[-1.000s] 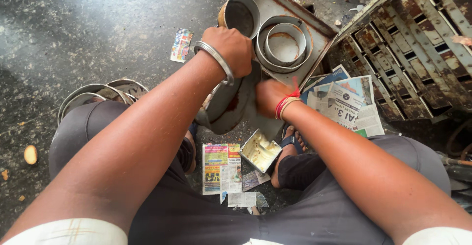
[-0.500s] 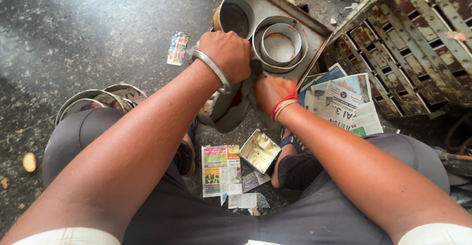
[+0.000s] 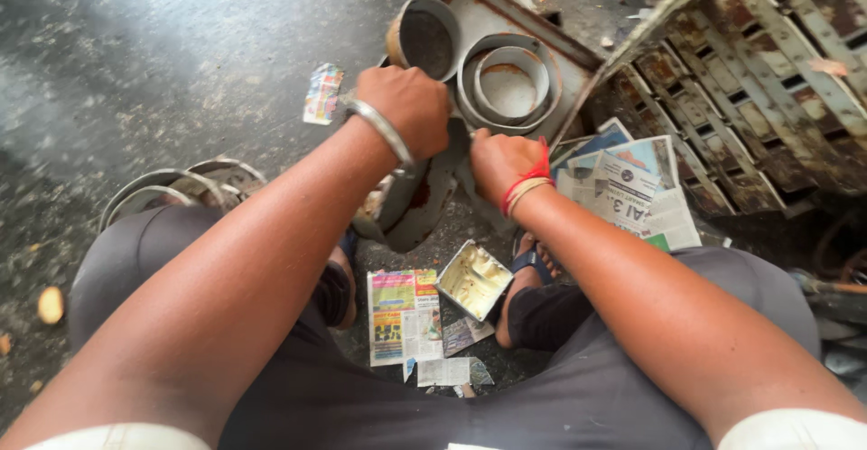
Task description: The person cleans multiple metal baking pans by scraping and wiping the interiors with a small cloth and a metal scraper.
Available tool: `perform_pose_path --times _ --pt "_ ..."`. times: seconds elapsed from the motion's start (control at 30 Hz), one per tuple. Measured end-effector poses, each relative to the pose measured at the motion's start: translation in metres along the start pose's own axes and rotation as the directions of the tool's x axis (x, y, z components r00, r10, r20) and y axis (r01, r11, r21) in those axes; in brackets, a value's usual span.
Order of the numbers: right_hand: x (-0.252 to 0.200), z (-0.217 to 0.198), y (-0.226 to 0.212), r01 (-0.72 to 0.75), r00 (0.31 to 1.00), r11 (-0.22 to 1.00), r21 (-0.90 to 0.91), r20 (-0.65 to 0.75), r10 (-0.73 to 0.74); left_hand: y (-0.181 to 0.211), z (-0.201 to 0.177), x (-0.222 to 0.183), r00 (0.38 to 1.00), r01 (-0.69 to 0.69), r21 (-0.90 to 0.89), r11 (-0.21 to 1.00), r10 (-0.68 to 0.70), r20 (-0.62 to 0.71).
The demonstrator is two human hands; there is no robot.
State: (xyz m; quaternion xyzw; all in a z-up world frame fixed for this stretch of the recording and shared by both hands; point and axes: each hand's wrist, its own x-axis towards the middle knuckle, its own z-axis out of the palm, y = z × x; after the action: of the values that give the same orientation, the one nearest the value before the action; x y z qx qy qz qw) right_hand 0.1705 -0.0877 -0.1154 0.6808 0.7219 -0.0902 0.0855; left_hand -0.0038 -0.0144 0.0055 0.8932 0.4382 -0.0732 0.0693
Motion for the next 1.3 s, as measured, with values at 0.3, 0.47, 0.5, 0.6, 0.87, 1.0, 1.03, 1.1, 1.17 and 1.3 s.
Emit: perform_pose_path --times 0.3,0.47,0.5,0.6,0.87,1.0,1.03,1.1,1.17,1.3 --pt "-0.003 0.002 0.002 -0.013 0.999 1.000 0.012 0.037 0.012 0.001 0.000 -0.001 1.000 -0.005 -0.019 1.000 0.006 0.011" --pt "-0.004 0.006 -0.011 -0.011 0.983 1.000 0.029 0.185 0.006 0.006 0.003 -0.003 0.998 -0.046 0.024 0.999 0.047 -0.030" --pt "-0.006 0.005 -0.010 -0.019 0.987 0.999 0.038 0.161 0.013 0.009 0.004 -0.002 0.999 -0.042 0.004 0.999 0.042 -0.019" --pt "-0.005 0.003 -0.007 -0.032 0.997 0.999 0.036 0.067 0.029 0.011 0.006 0.000 0.999 -0.038 -0.008 0.999 0.038 0.004" --pt "0.006 0.011 0.002 -0.069 0.991 0.998 -0.012 0.118 0.070 0.012 0.003 -0.003 0.999 -0.037 -0.013 0.999 0.037 0.002" --pt "0.009 0.034 0.001 0.102 0.970 0.992 0.080 0.213 -0.117 0.013 -0.003 -0.001 0.998 -0.047 -0.028 0.999 0.045 -0.049" --pt "0.005 0.039 -0.001 0.267 0.949 0.919 0.290 0.087 -0.303 0.013 -0.003 -0.002 0.998 -0.045 -0.023 0.999 0.043 -0.054" --pt "0.015 0.033 0.008 0.241 0.951 0.967 0.084 0.177 -0.253 0.010 -0.003 -0.001 0.994 -0.037 -0.067 0.997 0.030 -0.106" --pt "0.014 0.025 0.012 0.223 0.949 0.966 -0.130 0.255 -0.185 0.008 -0.003 -0.002 0.988 -0.031 -0.116 0.993 0.012 -0.156" --pt "0.009 0.023 0.008 0.071 0.988 0.989 0.132 0.124 -0.088 0.008 -0.006 -0.006 0.984 -0.064 -0.060 0.996 0.053 -0.169"
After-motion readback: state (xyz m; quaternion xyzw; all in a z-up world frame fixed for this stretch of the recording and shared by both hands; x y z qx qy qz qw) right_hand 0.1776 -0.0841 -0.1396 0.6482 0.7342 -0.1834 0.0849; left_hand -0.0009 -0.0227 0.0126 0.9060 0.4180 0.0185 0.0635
